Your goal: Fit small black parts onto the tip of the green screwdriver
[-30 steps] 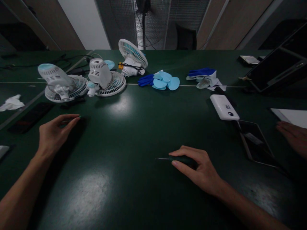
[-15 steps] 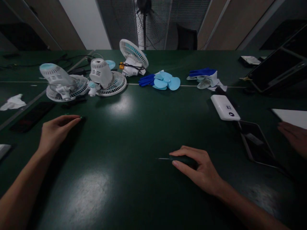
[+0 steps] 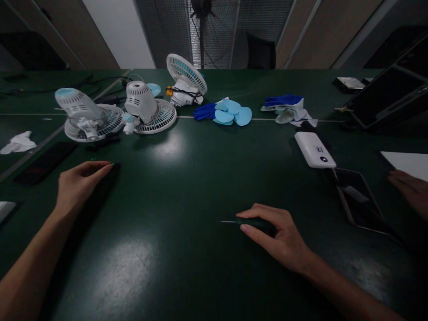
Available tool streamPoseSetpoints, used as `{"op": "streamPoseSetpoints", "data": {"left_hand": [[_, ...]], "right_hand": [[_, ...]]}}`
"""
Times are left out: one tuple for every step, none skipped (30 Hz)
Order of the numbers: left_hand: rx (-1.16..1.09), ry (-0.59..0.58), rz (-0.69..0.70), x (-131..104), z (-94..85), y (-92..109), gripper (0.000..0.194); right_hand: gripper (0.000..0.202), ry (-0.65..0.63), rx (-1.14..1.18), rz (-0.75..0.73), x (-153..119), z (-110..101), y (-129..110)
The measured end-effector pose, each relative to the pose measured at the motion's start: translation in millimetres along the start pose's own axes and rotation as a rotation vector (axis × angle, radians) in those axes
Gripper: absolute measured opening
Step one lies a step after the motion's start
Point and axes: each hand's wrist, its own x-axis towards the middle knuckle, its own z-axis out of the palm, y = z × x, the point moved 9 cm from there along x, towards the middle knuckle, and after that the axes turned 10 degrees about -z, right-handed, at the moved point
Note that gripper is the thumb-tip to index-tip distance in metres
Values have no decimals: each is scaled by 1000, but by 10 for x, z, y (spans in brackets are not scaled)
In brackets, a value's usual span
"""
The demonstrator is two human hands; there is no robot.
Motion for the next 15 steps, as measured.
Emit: {"op": "streamPoseSetpoints", "data": {"left_hand": [[1,-5,-2,-1,-1,-5,56],[4,-8,-2,-3,-6,-9,56],[8,-6,1,-5,-15,-9,56],[15,-2,5,-7,-25,-7,56],[21,1,6,-7,-33,-5,56],[26,1,5,-5,-37,-2,56],[27,-2,1,-1,-38,1,56],[24,-9,-6,5,-35,2,56],[16,-15,-18,12,-31,1,56],[9,-21,-28,17,-27,2,56],[3,-25,-35,20,-22,3,56],[2,-28,-38,18,-19,4,56],[8,-26,-37,12,-18,5,55],[16,-23,-31,1,-18,5,55],[42,-12,-5,-16,-21,21,54]], "right_hand": [[18,2,-4,-2,2,-5,-7],[18,5,-7,-5,4,-9,-13],[18,6,-8,-8,4,-12,-19],[18,6,-7,-9,3,-13,-22],[18,4,-4,-9,1,-11,-21],[18,0,-1,-8,-1,-5,-19],[18,-4,4,-9,-2,0,-17],[18,-8,9,-9,-2,6,-15],[18,-8,12,-11,-1,9,-14],[18,-7,12,-13,1,9,-14],[18,-3,8,-16,4,5,-16],[18,1,3,-20,6,2,-21],[17,4,-2,-23,9,-2,-27],[17,4,-5,-25,12,-2,-32],[17,4,-6,-26,14,-3,-38]]}}
